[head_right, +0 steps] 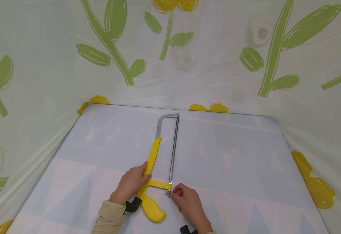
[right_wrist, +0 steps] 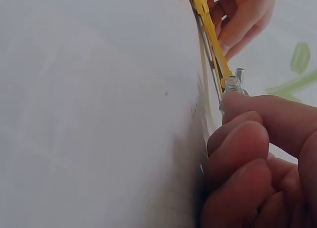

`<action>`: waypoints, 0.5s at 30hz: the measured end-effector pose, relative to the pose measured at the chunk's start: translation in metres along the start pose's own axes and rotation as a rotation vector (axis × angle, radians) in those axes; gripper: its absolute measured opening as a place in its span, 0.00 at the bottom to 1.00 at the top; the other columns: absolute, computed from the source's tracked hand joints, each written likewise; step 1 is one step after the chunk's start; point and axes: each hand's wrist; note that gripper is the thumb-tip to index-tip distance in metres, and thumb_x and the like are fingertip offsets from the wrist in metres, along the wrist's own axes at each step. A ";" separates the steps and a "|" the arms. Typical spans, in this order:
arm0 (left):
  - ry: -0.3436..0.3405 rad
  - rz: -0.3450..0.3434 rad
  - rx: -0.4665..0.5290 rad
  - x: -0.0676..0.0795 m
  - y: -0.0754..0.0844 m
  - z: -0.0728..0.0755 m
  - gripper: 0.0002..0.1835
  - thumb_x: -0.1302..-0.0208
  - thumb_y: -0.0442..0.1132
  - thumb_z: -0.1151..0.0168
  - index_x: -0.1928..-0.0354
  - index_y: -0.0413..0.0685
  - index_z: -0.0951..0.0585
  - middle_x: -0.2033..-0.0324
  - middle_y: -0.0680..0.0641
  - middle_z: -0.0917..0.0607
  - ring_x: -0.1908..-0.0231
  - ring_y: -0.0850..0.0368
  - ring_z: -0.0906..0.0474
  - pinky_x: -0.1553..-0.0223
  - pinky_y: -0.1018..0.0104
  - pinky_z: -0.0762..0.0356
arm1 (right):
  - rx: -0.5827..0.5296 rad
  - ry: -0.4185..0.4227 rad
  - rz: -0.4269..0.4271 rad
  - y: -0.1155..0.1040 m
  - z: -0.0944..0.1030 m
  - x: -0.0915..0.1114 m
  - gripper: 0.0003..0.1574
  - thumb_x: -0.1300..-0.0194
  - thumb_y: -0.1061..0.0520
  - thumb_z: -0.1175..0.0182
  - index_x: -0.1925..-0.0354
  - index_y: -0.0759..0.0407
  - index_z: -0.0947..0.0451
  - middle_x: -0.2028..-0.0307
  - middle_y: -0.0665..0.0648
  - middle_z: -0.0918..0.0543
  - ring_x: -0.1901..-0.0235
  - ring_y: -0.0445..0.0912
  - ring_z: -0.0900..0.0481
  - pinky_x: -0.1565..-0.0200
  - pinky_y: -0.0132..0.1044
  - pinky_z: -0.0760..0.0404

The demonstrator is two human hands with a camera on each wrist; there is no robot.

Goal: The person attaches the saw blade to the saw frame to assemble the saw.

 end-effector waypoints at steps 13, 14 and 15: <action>-0.001 0.002 0.000 -0.001 0.001 0.000 0.31 0.40 0.47 0.40 0.36 0.42 0.32 0.52 0.42 0.19 0.75 0.59 0.30 0.77 0.68 0.33 | -0.004 -0.032 -0.030 -0.006 0.000 0.000 0.16 0.39 0.42 0.43 0.69 0.52 0.22 0.86 0.47 0.28 0.89 0.41 0.31 0.83 0.33 0.32; -0.001 0.004 -0.001 -0.001 0.001 0.000 0.31 0.40 0.47 0.39 0.36 0.42 0.32 0.53 0.42 0.19 0.75 0.59 0.30 0.77 0.68 0.33 | -0.014 -0.038 -0.031 -0.006 0.001 0.000 0.17 0.39 0.41 0.43 0.69 0.52 0.22 0.86 0.48 0.28 0.89 0.41 0.31 0.83 0.34 0.31; -0.002 0.003 -0.002 -0.001 0.001 0.000 0.31 0.40 0.47 0.40 0.36 0.42 0.32 0.53 0.42 0.19 0.75 0.59 0.30 0.77 0.68 0.33 | -0.021 -0.044 -0.029 -0.006 0.001 0.000 0.17 0.39 0.41 0.44 0.70 0.52 0.22 0.86 0.48 0.28 0.88 0.41 0.31 0.83 0.34 0.31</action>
Point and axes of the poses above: each hand's wrist, its own x-axis away from the middle knuckle, its own z-axis out of the back of the hand, y = z × x
